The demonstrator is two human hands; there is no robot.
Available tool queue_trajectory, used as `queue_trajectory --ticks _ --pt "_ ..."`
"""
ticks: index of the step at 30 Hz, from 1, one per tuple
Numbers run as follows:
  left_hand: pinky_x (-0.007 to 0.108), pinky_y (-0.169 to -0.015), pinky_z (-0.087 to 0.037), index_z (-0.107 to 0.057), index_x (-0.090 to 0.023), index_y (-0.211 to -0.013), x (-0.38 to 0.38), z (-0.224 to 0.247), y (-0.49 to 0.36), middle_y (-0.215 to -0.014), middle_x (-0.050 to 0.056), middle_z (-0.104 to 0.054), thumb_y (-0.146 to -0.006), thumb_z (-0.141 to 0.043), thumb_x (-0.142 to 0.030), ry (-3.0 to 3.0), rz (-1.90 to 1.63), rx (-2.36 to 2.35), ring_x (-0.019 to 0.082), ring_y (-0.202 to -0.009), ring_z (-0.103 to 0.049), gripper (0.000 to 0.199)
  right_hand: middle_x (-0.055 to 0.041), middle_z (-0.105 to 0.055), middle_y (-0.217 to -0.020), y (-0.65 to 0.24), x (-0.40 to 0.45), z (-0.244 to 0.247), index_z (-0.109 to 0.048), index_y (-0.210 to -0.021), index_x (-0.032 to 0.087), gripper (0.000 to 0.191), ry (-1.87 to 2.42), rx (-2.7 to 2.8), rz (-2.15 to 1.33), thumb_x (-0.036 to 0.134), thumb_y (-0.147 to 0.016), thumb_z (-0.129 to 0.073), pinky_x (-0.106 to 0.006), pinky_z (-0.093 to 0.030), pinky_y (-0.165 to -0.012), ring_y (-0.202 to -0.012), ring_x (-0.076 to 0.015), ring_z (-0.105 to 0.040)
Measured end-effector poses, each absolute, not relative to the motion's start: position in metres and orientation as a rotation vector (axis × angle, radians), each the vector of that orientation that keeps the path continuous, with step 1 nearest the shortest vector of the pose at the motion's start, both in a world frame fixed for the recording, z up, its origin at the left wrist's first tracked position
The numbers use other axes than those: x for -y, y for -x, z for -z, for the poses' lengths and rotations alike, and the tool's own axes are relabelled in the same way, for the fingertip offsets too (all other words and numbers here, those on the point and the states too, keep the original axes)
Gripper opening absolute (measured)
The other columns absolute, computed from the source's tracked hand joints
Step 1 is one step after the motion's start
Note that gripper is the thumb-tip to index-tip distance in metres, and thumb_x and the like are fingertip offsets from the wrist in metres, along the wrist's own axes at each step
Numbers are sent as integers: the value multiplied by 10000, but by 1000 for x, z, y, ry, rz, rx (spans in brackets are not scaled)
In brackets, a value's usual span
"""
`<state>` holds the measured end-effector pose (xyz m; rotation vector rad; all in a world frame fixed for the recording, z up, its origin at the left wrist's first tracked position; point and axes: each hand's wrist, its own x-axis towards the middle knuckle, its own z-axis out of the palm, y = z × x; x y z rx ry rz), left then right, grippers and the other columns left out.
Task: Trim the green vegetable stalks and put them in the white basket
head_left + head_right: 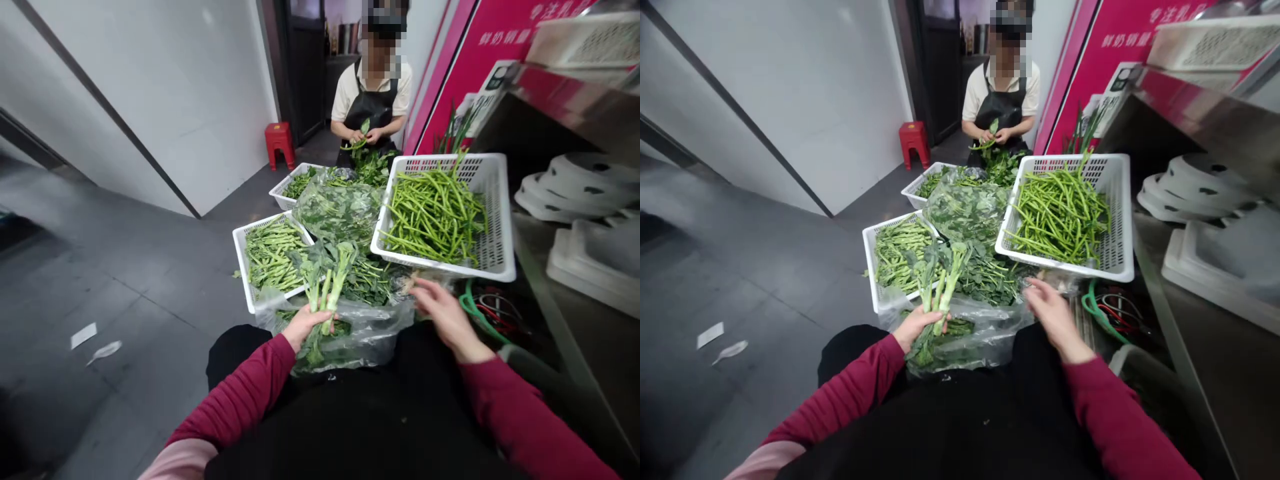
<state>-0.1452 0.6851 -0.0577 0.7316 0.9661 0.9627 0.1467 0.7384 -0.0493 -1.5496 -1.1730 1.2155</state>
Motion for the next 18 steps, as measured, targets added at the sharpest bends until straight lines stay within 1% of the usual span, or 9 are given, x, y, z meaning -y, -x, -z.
queue_trajectory --ticks 1,2,3,5,7,10,12,15,18 --pt "243 -545 -430 -577 -102 -993 -686 57 143 -746 76 -640 -618 -701 -307 -742 -981 -964 119 -522 -565 445 -48 -609 -872 -114 -748 38 -520 -1093 215 481 1370 1119 -1458 361 -654 -651 -256 -429 -518 -640 -154 -565" --pt "247 -547 -432 -575 -102 -996 -686 57 141 -751 76 -639 -610 -708 -300 -748 -994 -962 122 -526 -567 454 -35 -606 -854 -83 -755 29 -529 -1046 216 452 1232 1039 -1672 361 -643 -672 -243 -433 -493 -625 -142 -565" --pt "249 -540 -433 -573 -99 -993 -686 57 141 -751 78 -637 -609 -709 -296 -751 -1002 -957 124 -524 -567 453 -19 -600 -787 -54 -760 24 -548 -959 201 378 1110 973 -1825 371 -645 -676 -222 -420 -459 -588 -125 -556" --pt "249 -516 -429 -561 -93 -995 -686 58 143 -749 83 -634 -627 -694 -296 -744 -1007 -932 129 -512 -566 440 23 -549 -624 -11 -766 20 -540 -766 169 255 913 824 -1906 352 -656 -680 -172 -366 -397 -477 -71 -484" --pt "245 -493 -422 -533 -97 -1034 -684 59 147 -745 84 -632 -662 -663 -300 -722 -1023 -899 132 -497 -566 443 53 -492 -532 14 -766 25 -495 -659 159 241 832 653 -1843 291 -647 -696 -151 -349 -389 -427 -42 -422" --pt "232 -464 -403 -481 -107 -1103 -682 59 156 -733 80 -628 -703 -622 -302 -676 -1073 -868 137 -481 -569 467 57 -487 -524 31 -761 34 -472 -631 160 245 856 440 -1736 206 -615 -711 -148 -366 -412 -439 -39 -420" --pt "224 -451 -394 -463 -109 -1115 -680 58 161 -718 75 -623 -716 -606 -301 -648 -1112 -858 140 -477 -571 465 61 -481 -531 39 -757 36 -465 -633 166 244 873 418 -1674 198 -614 -706 -149 -343 -399 -436 -37 -401" --pt "218 -431 -383 -440 -125 -1113 -677 55 166 -706 61 -618 -725 -591 -305 -589 -1159 -836 139 -460 -568 453 78 -438 -498 48 -752 33 -475 -680 195 197 891 642 -1475 255 -674 -662 -173 -323 -400 -420 -54 -365" --pt "222 -423 -385 -426 -136 -1102 -672 50 166 -691 48 -615 -721 -589 -308 -535 -1194 -821 137 -443 -560 448 52 -462 -512 47 -746 28 -509 -721 220 123 968 973 -1268 288 -718 -612 -221 -375 -469 -480 -103 -424"
